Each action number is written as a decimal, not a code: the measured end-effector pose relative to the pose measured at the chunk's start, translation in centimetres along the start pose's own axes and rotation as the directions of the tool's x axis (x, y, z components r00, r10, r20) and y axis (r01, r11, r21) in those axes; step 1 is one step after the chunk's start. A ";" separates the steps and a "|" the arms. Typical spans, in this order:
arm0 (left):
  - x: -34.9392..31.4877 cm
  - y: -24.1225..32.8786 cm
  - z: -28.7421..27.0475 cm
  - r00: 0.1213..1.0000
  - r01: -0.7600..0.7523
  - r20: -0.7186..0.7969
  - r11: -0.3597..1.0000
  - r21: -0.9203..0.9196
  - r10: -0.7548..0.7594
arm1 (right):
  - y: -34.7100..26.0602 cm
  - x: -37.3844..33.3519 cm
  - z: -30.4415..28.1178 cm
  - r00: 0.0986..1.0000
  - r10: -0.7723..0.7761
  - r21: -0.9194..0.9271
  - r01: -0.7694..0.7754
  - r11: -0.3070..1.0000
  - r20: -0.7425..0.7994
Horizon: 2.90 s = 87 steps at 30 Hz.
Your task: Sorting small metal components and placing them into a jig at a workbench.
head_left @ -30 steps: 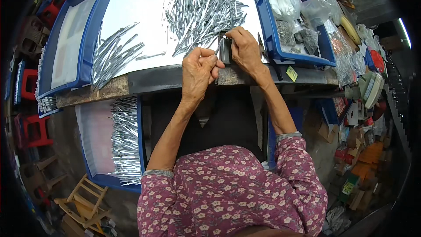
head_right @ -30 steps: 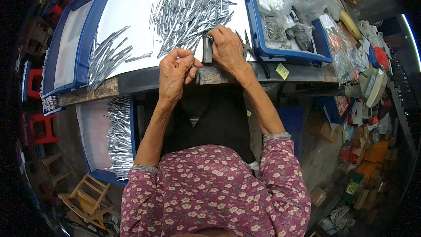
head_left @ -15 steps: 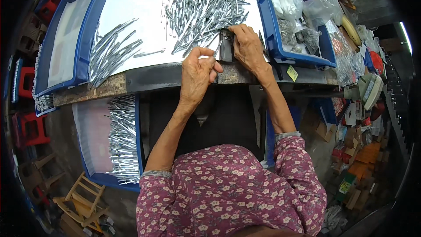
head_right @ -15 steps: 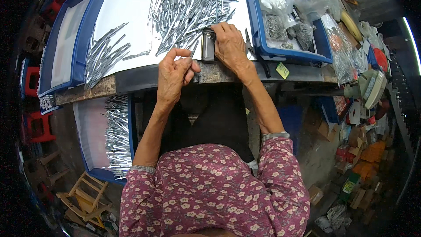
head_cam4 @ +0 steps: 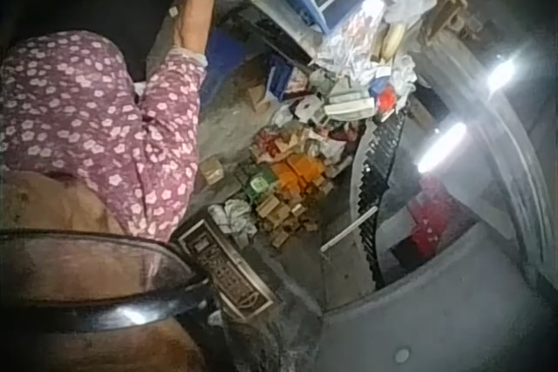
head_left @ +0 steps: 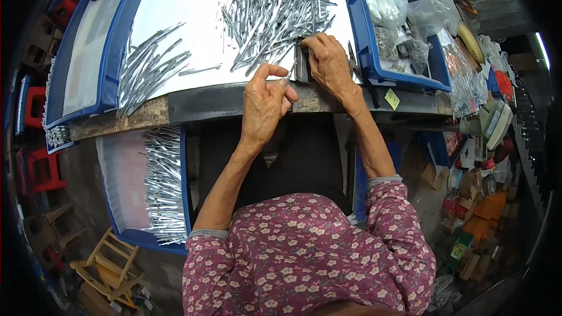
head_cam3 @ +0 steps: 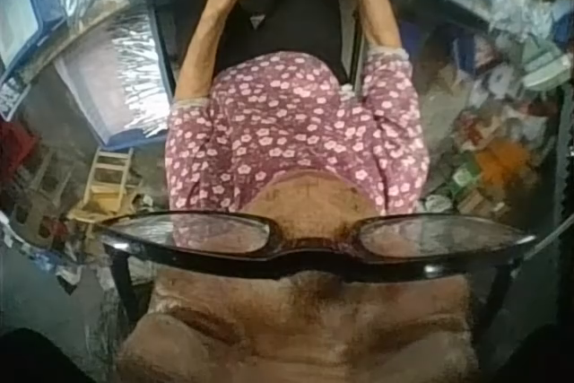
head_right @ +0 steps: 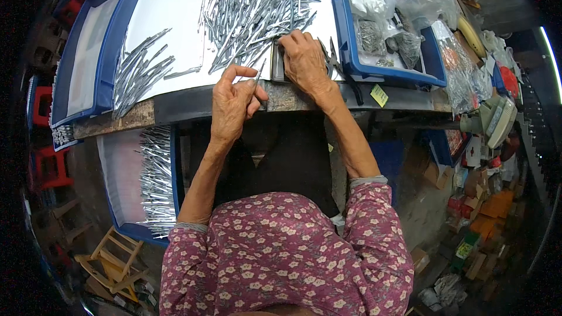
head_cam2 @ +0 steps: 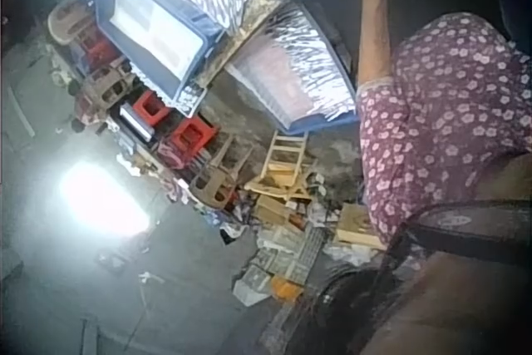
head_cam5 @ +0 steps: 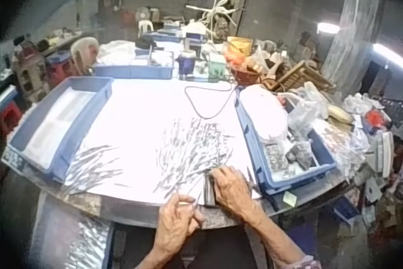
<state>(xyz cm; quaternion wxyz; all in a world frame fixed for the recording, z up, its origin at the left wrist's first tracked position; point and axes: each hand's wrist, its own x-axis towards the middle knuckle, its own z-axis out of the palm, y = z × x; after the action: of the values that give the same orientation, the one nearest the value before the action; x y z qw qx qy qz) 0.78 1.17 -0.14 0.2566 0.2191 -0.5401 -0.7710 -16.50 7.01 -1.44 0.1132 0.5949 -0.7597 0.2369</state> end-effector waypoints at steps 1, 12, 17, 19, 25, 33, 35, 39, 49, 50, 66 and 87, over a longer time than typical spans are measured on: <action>0.0 0.0 -0.1 1.000 0.000 -0.004 1.000 -0.001 0.000 | -0.2 0.0 -0.2 1.000 -0.018 -0.003 0.018 1.000 -0.016; -0.2 0.4 -0.1 0.999 0.041 -0.032 0.998 -0.049 -0.042 | 0.3 -0.1 -0.7 0.997 0.065 0.137 -0.058 0.989 -0.046; -0.2 0.2 -0.3 0.999 0.010 -0.052 0.998 -0.059 -0.013 | -0.3 0.1 -0.7 0.999 0.048 0.134 -0.048 0.990 0.002; -0.1 0.2 -0.3 0.998 0.000 -0.060 0.998 -0.061 -0.003 | -0.2 0.2 -0.5 1.000 0.024 0.101 -0.026 0.995 0.013; 0.0 0.0 -0.5 0.998 -0.026 -0.058 0.994 -0.103 0.020 | 0.4 1.2 -0.1 1.000 -0.014 0.024 0.014 1.000 0.027; 0.3 0.3 -0.6 0.999 -0.028 -0.052 0.966 -0.256 0.015 | 0.5 1.5 -1.4 0.969 0.167 0.228 -0.206 0.952 0.179; 0.4 0.2 -0.6 0.999 -0.023 -0.049 0.965 -0.261 0.011 | 0.5 1.3 -1.7 0.965 0.212 0.273 -0.248 0.929 0.155; 0.8 0.1 -0.4 0.999 -0.010 -0.043 0.963 -0.270 -0.001 | 0.5 0.6 -1.9 0.940 0.300 0.512 -0.339 0.789 0.160; 1.7 0.2 0.7 0.998 -0.012 -0.066 0.955 -0.296 -0.008 | -3.5 -1.1 -3.0 0.915 0.348 0.800 -0.360 0.480 0.203; 1.7 0.0 0.7 0.998 -0.024 -0.057 0.954 -0.299 0.007 | -3.6 -1.2 -2.8 0.921 0.338 0.800 -0.347 0.490 0.192; 1.7 0.3 1.1 0.994 -0.068 -0.092 0.980 -0.188 0.052 | -4.7 -1.3 -2.7 0.947 0.318 0.740 -0.239 0.628 0.036; 2.2 1.2 1.1 0.993 -0.118 -0.002 0.989 -0.095 0.118 | -2.5 -0.5 -3.2 0.906 0.345 0.921 -0.328 0.211 0.243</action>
<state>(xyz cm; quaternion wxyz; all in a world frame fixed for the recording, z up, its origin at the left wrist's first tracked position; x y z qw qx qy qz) -1.38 0.26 1.27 0.3108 0.1729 -0.5156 -0.7795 -14.32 8.57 1.61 -0.3084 0.3635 -0.5791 0.6613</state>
